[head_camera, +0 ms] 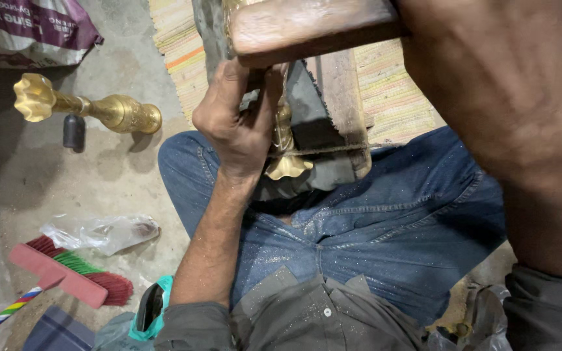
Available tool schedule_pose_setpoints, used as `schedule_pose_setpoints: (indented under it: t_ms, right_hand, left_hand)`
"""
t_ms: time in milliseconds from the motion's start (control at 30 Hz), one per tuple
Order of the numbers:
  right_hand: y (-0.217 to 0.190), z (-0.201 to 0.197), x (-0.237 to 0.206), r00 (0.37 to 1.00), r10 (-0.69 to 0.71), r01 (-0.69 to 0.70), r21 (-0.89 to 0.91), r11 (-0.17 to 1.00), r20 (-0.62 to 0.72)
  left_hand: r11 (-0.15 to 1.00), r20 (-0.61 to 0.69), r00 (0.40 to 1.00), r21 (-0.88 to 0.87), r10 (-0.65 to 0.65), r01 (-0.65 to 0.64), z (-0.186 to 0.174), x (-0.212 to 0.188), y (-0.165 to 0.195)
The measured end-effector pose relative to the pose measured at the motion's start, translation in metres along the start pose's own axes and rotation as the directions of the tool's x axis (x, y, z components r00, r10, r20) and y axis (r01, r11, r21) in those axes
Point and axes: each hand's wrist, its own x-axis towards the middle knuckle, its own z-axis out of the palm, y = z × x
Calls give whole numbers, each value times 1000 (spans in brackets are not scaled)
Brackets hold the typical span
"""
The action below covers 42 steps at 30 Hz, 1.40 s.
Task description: The person sits cross-legged on the floor with an ornate brass vase held upright in a padded stand on their lap. They hold a steel punch against the vase's surface and repeatedly strike it with a wooden mallet, repositioning the punch around the vase to work the metal.
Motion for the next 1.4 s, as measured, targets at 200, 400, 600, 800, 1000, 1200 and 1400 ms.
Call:
schedule_pose_setpoints:
  t_ms: [200,400,600,800,1000,1200,1400]
  right_hand:
    - [-6,-7,3,998,-55,45,-224,973,-35]
    - [-19,-12,14,995,-89,61,-459,886,-40]
    - [-18,-14,17,1000,-3,4,-77,997,9]
    - [-16,-13,10,999,0,5,94,996,-51]
    - [-12,-8,4,997,-63,50,-218,975,-52]
    - [-14,-17,2,995,-77,50,-354,934,-63]
    - [-23,-23,9,993,-96,52,-477,877,-67]
  left_hand:
    - [999,35,999,-49,-19,21,-3,0,2]
    - [1000,5,1000,16,-9,9,-3,2,8]
    - [1000,-5,1000,-14,7,-7,-3,5,13]
    - [988,-7,996,128,86,-84,-2,3,9]
    - [997,-43,998,66,49,-46,2,-2,1]
    - [977,-20,990,165,143,-138,1,-3,-2]
    - [987,-11,995,133,97,-95,1,-5,0]
